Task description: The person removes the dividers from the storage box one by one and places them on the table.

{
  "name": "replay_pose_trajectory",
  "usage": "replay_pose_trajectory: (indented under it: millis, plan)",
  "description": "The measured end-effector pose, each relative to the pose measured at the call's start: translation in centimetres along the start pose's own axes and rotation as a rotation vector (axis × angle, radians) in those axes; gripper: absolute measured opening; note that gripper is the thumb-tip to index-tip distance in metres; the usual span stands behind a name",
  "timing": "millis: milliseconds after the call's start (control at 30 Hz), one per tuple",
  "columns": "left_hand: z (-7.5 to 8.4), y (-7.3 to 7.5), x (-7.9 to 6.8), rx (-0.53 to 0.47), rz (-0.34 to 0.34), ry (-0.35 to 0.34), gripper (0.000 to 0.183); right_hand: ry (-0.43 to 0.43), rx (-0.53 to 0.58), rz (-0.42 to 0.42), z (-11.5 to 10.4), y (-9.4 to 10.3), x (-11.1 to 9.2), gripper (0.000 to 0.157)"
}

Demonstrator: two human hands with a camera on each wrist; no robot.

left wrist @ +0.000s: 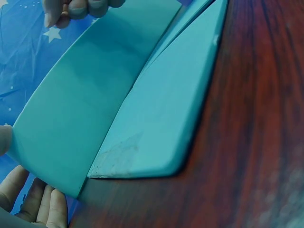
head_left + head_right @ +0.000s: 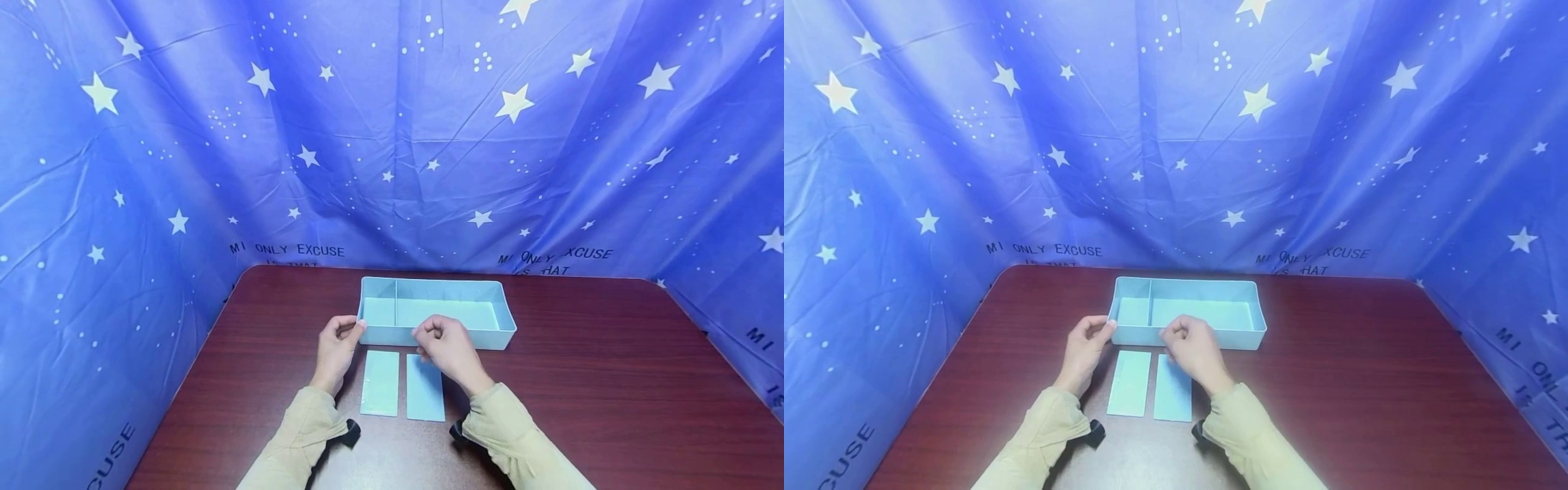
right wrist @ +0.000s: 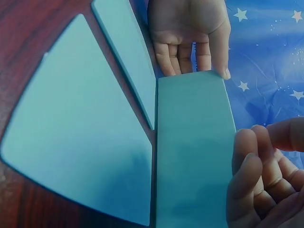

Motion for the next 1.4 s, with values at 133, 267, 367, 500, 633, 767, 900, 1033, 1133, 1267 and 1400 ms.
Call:
replay_pose_trajectory:
  millis: [133,267,367,500,633,767,900,1033,1133,1267,1400]
  plan:
    - [-0.3,-0.1,0.3,-0.004,0.0,0.0,0.029,0.026,-0.023,0.037,-0.2,-0.3,0.4,0.01]
    - [-0.5,-0.1,0.4,-0.002,0.0,-0.004,0.028,0.04,-0.068,0.084,-0.5,-0.4,0.8,0.012]
    - [-0.6,-0.1,0.4,-0.005,-0.006,-0.009,0.027,0.047,-0.093,0.106,-0.9,-0.5,1.0,0.013]
    - [-0.9,-0.2,0.5,-0.008,-0.014,-0.018,0.027,0.045,-0.114,0.119,-1.2,-0.6,1.3,0.015]
    - [-2.6,-0.6,1.6,-0.016,-0.013,0.0,0.028,0.084,-0.163,0.135,-1.7,-0.8,1.7,0.015]
    - [-3.9,-0.8,2.2,-0.019,-0.005,-0.004,0.029,0.135,-0.215,0.151,-2.3,-1.0,2.2,0.013]
    - [-4.0,-0.8,2.2,-0.011,0.002,-0.016,0.03,0.161,-0.231,0.165,-2.8,-1.2,2.9,0.01]
    - [-4.2,-0.8,2.2,-0.015,0.012,-0.024,0.029,0.17,-0.249,0.169,-2.8,-1.5,3.5,0.01]
    - [-4.2,-0.9,2.2,-0.017,0.012,-0.018,0.028,0.169,-0.257,0.17,-2.7,-1.7,3.9,0.01]
    - [-4.1,-0.9,2.2,-0.019,0.001,-0.01,0.028,0.178,-0.268,0.18,-2.5,-2.0,4.4,0.009]
    - [-4.0,-0.8,2.2,-0.022,-0.002,-0.012,0.03,0.178,-0.292,0.194,-2.5,-2.2,4.8,0.009]
Point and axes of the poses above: each hand's wrist, its own x-axis towards the middle knuckle, its own y-axis out of the back of the hand, z = x × y, the point moved 4 cm from there along x, towards the middle knuckle, and after that the axes turned 13 degrees about x, right-handed, at the moved point
